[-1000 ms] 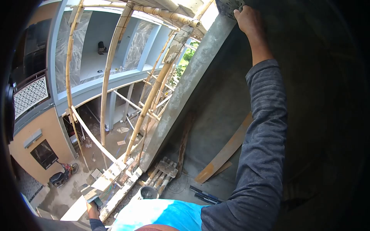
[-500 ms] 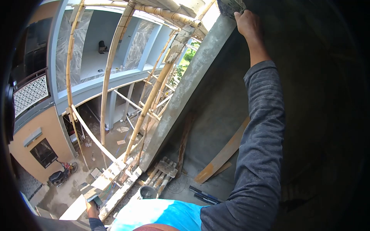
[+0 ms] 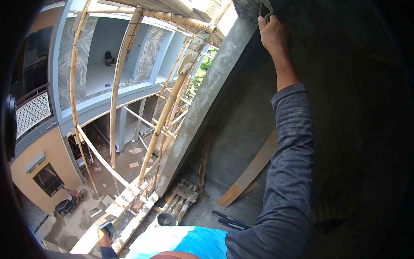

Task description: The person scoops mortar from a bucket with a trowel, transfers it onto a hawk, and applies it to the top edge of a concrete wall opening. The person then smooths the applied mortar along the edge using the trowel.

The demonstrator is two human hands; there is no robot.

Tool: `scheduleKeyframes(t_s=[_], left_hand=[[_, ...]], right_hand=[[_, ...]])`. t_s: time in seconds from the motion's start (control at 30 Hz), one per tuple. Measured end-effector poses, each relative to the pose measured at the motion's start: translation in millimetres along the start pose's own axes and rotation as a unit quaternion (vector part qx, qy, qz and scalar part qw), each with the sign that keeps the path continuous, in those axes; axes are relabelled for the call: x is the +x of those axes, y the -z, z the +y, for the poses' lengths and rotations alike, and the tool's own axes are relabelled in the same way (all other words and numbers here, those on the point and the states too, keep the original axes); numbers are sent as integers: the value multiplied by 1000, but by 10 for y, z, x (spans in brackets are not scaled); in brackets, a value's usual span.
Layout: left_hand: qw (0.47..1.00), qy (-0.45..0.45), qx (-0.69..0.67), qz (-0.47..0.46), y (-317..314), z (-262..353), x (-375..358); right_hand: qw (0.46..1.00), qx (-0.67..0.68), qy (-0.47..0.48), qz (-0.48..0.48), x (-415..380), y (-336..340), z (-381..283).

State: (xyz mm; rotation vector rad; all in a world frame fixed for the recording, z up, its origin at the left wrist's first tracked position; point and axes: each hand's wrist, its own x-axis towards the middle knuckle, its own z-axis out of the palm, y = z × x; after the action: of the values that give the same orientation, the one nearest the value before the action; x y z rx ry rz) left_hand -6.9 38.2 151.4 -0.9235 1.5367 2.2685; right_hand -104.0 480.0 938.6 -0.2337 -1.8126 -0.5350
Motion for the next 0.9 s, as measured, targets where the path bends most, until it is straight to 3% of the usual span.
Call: scheduleKeyframes(t_s=[0.43, 0.57, 0.67, 0.9], left_hand=[[999, 18, -33, 21, -14, 71, -116], [999, 2, 19, 32, 82, -64, 46], [997, 44, 63, 16, -61, 276, -299], [1000, -3, -19, -18, -27, -109, 79]], right_hand=[[992, 42, -112, 47, -441, 18, -72], [992, 37, -95, 77, -520, -91, -5], [992, 38, -78, 91, -522, -72, -43], [998, 20, -49, 31, -434, 32, -197]])
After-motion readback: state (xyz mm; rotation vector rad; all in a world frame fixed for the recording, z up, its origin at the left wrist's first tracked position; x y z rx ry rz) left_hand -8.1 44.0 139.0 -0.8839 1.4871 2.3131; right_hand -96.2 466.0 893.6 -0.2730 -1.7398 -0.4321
